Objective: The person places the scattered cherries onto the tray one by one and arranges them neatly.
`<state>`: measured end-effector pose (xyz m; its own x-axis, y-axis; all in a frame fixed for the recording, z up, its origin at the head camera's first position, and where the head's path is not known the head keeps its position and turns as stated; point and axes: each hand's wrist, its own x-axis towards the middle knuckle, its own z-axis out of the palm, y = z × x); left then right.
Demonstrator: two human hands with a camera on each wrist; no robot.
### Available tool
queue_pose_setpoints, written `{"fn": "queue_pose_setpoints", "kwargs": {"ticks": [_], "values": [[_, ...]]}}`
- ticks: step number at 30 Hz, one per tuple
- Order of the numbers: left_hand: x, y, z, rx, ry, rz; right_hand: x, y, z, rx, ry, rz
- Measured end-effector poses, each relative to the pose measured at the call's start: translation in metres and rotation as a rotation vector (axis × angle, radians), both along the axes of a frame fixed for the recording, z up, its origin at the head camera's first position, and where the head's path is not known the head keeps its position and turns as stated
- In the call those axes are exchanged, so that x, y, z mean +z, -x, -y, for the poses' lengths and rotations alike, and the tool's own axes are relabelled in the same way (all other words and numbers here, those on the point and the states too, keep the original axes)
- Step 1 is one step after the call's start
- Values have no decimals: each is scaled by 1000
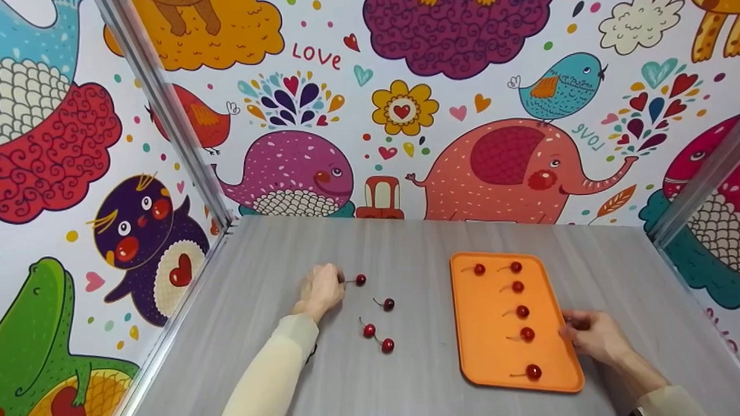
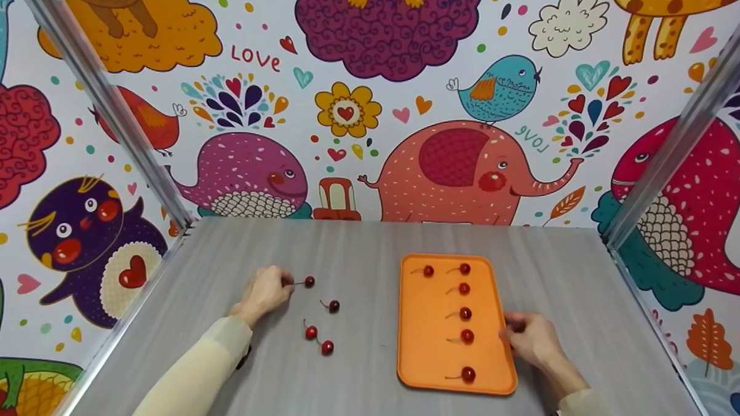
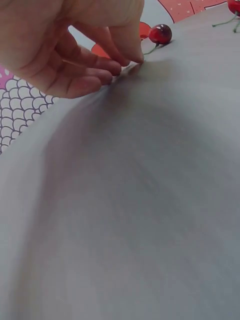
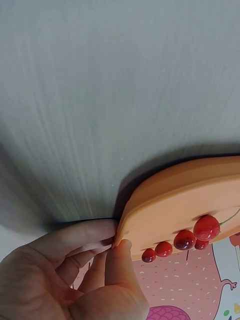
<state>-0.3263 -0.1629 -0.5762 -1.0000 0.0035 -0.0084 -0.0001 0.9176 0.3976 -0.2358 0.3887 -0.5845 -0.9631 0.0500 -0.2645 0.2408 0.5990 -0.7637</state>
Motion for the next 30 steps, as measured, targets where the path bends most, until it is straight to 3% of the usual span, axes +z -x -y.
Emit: {"fn": "queue_pose_setpoints", "kwargs": {"ticks": [17,28,29,30], "values": [[-6,-5,-3,14,-95,-85,0,0,0,9,-2,3],[2,-10,-8,-11,-215,-229,0,-1,3,1,-27,-2],[-7,-4,-5,-28,-234,-247,1,-1,3,1,-30,-1],[-5,-5,-7,-27,-250,-247,1,-1,3,-4,-32,1]]}}
